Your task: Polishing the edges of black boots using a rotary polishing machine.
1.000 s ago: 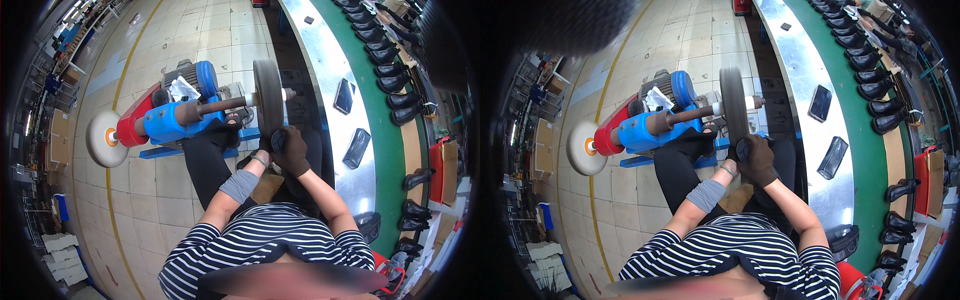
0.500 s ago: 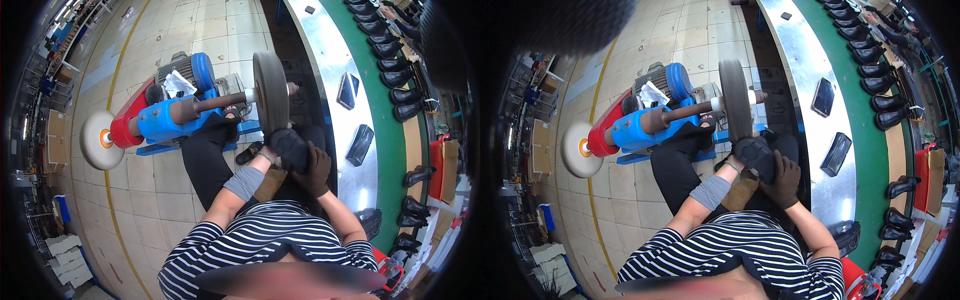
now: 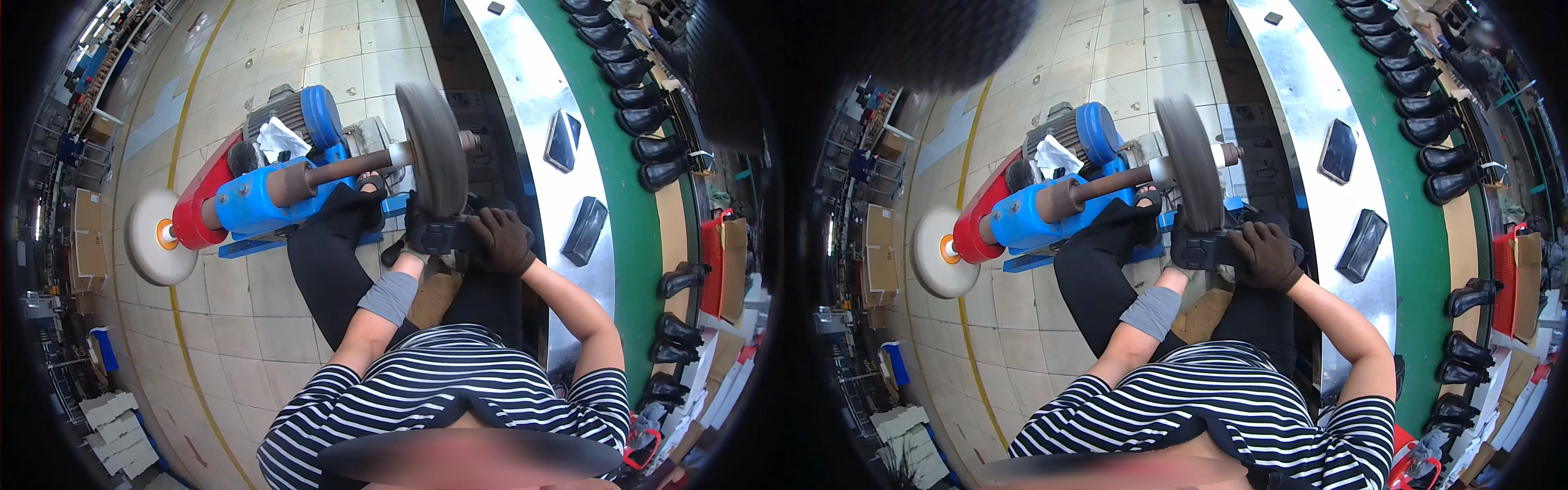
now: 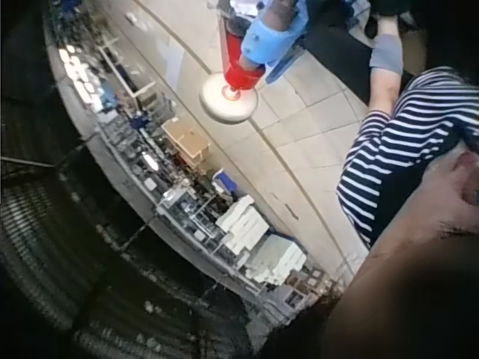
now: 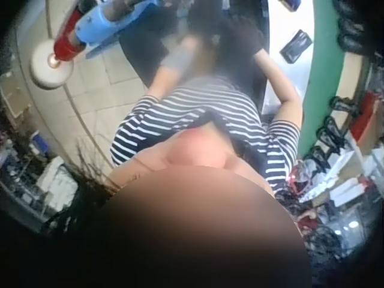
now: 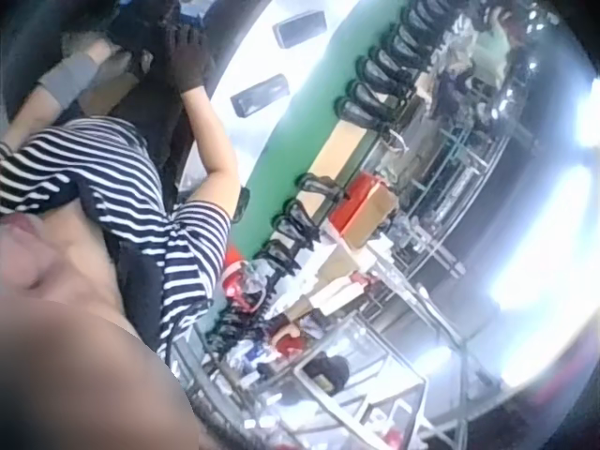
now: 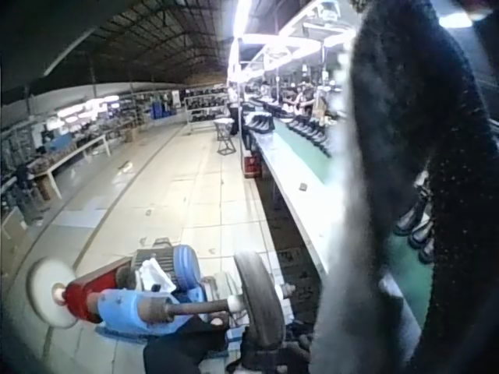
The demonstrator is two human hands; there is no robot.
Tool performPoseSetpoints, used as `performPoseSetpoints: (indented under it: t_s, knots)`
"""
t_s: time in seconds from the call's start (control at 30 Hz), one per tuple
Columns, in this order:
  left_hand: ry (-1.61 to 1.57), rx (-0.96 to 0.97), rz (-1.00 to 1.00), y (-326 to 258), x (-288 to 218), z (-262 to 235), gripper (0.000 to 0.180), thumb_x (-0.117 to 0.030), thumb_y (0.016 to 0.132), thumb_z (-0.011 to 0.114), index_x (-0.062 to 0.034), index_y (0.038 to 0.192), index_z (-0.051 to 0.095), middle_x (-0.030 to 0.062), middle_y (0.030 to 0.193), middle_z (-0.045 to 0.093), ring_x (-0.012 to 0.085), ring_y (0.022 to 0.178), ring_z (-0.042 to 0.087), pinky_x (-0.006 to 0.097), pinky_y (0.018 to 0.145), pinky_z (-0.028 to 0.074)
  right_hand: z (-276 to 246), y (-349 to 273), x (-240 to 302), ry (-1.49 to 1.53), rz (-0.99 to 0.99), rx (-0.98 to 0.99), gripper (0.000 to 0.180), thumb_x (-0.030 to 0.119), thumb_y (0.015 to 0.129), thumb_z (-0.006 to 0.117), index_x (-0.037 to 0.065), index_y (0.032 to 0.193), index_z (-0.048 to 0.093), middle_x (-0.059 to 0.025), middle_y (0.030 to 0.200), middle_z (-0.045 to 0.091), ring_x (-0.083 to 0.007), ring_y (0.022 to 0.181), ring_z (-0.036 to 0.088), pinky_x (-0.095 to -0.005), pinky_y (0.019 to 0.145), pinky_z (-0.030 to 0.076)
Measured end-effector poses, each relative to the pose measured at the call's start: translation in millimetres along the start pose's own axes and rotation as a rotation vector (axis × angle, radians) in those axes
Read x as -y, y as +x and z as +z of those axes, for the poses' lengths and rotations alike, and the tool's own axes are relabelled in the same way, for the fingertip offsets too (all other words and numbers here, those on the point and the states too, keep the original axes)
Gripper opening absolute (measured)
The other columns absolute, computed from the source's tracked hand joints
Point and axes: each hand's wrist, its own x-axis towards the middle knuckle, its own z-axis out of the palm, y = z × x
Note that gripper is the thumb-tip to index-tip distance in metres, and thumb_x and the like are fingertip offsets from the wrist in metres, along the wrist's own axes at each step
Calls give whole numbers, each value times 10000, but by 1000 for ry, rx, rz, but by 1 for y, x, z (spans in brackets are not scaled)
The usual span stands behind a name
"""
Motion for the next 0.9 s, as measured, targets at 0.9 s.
performPoseSetpoints:
  t_s: [0.9]
  knots:
    - [328, -585, 33, -7, 36, 59, 372, -444, 941, 454, -111, 1022, 602, 61, 943, 634, 214, 872, 622, 344, 781, 517, 19, -85, 14, -213, 274, -396, 848, 399, 605, 764, 171, 1327, 382, -167, 1333, 377, -408, 1264, 338, -613, 1002, 262]
